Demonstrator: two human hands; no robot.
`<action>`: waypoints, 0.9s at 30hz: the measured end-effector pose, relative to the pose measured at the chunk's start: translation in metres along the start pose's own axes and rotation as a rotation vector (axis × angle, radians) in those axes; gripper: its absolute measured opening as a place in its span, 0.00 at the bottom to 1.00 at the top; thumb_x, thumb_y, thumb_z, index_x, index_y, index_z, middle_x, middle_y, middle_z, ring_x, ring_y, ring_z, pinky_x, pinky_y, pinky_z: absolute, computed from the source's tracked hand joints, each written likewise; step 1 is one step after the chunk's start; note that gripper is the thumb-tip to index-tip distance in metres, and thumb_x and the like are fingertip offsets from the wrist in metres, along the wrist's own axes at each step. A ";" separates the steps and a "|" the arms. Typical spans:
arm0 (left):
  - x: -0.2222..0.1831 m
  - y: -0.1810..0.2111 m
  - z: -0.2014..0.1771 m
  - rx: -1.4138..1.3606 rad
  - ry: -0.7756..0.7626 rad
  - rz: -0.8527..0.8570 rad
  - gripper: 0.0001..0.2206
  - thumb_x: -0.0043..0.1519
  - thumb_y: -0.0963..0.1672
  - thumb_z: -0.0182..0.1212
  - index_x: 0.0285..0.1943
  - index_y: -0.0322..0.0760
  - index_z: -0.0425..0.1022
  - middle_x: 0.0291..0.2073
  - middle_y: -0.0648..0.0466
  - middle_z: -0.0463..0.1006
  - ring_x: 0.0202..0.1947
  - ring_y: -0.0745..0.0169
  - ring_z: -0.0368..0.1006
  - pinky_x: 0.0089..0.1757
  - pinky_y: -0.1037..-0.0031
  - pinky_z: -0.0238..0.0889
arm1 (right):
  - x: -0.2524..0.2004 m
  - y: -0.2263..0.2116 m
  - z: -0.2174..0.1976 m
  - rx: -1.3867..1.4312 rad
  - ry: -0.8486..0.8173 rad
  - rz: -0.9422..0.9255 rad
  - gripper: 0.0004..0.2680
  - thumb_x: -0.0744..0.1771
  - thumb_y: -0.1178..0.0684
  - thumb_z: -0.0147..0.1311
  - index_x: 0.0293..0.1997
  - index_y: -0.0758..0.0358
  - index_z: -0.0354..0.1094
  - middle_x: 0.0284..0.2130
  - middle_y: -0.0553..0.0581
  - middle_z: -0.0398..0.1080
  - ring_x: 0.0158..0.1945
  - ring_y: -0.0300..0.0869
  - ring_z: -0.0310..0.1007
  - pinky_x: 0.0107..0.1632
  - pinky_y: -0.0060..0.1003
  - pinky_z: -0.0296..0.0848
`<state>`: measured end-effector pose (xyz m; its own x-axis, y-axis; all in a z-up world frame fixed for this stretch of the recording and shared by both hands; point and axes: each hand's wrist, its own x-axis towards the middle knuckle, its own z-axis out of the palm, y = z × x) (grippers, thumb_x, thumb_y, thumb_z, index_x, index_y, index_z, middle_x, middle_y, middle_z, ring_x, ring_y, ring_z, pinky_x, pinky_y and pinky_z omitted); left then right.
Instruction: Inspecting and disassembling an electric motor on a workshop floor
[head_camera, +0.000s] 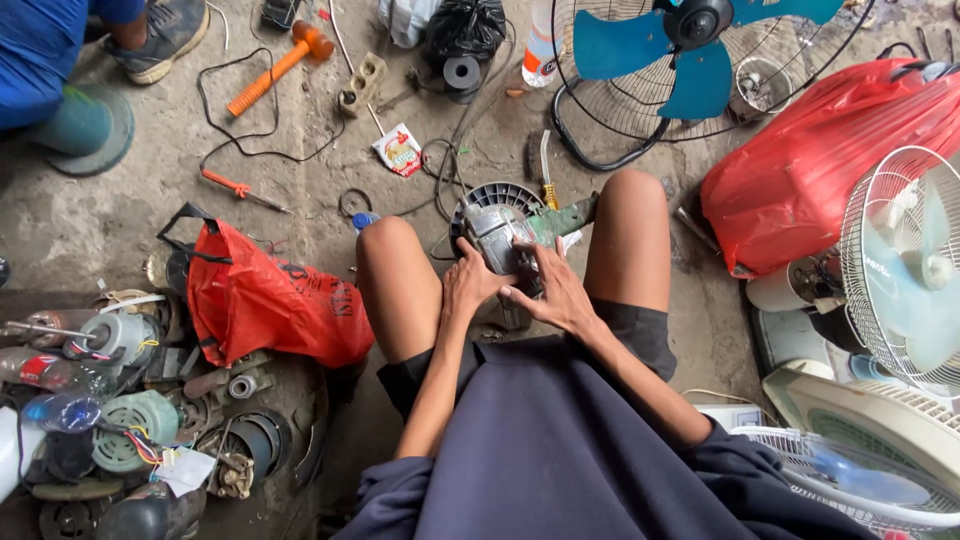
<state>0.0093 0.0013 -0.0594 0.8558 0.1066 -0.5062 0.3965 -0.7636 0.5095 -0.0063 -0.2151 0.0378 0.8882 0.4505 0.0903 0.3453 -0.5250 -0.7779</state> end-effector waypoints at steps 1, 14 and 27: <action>-0.009 0.007 -0.010 0.003 0.006 0.002 0.73 0.45 0.74 0.68 0.85 0.20 0.44 0.62 0.23 0.83 0.69 0.18 0.79 0.67 0.38 0.69 | -0.005 0.000 -0.003 0.001 0.004 -0.006 0.32 0.67 0.33 0.72 0.78 0.56 0.66 0.59 0.76 0.80 0.70 0.66 0.78 0.87 0.70 0.40; -0.026 0.020 -0.029 0.000 0.013 -0.012 0.72 0.44 0.75 0.67 0.84 0.22 0.46 0.61 0.22 0.83 0.68 0.18 0.79 0.67 0.38 0.69 | -0.001 0.002 -0.006 0.025 0.001 0.003 0.31 0.68 0.31 0.70 0.75 0.60 0.68 0.60 0.76 0.80 0.72 0.67 0.77 0.87 0.72 0.41; -0.020 0.014 -0.018 0.031 0.023 -0.009 0.67 0.46 0.74 0.69 0.80 0.25 0.49 0.56 0.26 0.86 0.64 0.20 0.82 0.64 0.37 0.71 | -0.004 -0.002 -0.006 0.048 0.007 -0.005 0.31 0.69 0.30 0.69 0.77 0.57 0.67 0.59 0.75 0.80 0.69 0.68 0.78 0.86 0.73 0.39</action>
<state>0.0035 0.0003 -0.0298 0.8600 0.1280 -0.4940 0.3940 -0.7817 0.4835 -0.0090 -0.2201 0.0424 0.8885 0.4482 0.0986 0.3351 -0.4869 -0.8066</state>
